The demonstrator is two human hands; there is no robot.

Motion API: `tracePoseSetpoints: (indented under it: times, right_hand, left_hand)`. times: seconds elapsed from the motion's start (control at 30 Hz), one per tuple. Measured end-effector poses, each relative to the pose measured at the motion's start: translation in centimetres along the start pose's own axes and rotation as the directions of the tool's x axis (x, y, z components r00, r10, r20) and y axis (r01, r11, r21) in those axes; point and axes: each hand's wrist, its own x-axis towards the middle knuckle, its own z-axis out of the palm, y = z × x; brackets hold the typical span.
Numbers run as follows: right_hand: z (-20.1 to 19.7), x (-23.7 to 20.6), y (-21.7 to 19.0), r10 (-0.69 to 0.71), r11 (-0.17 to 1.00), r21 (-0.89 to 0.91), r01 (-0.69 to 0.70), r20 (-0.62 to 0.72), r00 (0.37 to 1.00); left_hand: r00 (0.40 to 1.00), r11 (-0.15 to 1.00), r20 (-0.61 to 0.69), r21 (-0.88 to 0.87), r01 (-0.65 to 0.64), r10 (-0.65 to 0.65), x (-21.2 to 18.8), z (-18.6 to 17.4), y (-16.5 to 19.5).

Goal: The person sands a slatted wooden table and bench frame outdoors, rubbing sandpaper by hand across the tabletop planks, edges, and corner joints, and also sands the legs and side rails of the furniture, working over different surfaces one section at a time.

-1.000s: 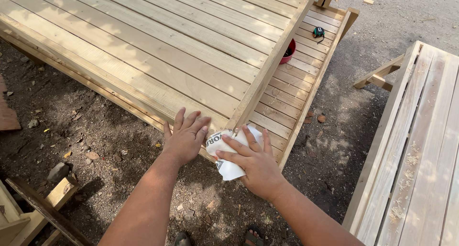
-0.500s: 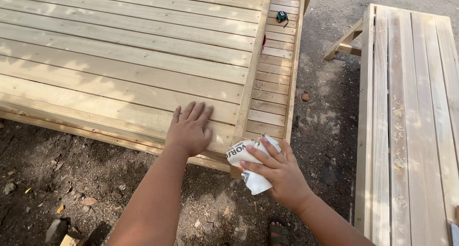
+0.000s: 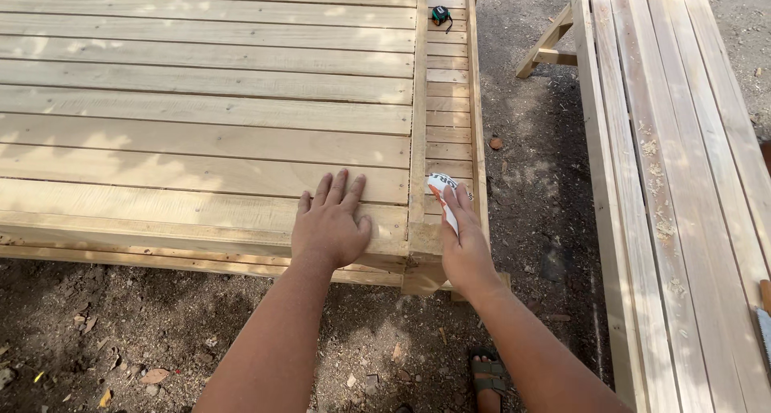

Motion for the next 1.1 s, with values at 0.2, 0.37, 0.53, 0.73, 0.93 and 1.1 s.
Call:
tracePoseSetpoints:
  times: [0.2,0.37,0.53,0.73,0.93,1.1]
  right_hand:
    - [0.3,-3.1,2.0,-0.064,0.977,-0.204,0.068,0.03,0.998]
    - [0.2,-1.3,0.8,-0.028,0.982,-0.185,0.039,0.061,0.998]
    - [-0.9,-1.9,-0.7,-0.065,0.988,-0.136,0.077,0.092,0.994]
    - [-0.6,-3.9,0.1,-0.245,0.938,-0.22,0.266,0.118,0.962]
    - [-0.1,-0.2,3.0,-0.117,0.959,-0.244,0.144,0.125,0.985]
    - [2.4,-6.6,9.1,0.073,0.912,0.406,-0.063,-0.009,0.997]
  left_hand:
    - [1.0,0.999,0.007,0.037,-0.019,0.018,0.1,-0.3,0.1]
    - [1.0,1.0,0.023,0.02,-0.008,0.008,0.0,-0.5,0.2]
    - [1.0,1.0,0.01,0.017,-0.002,0.002,-0.1,-0.5,0.3]
    - [0.999,0.999,-0.034,-0.025,-0.022,0.021,-0.1,-0.3,0.2]
    - [0.999,0.999,-0.033,-0.036,-0.001,0.0,-0.1,-0.1,0.2]
    - [1.0,1.0,-0.016,0.012,0.01,-0.01,-0.1,-0.4,0.3]
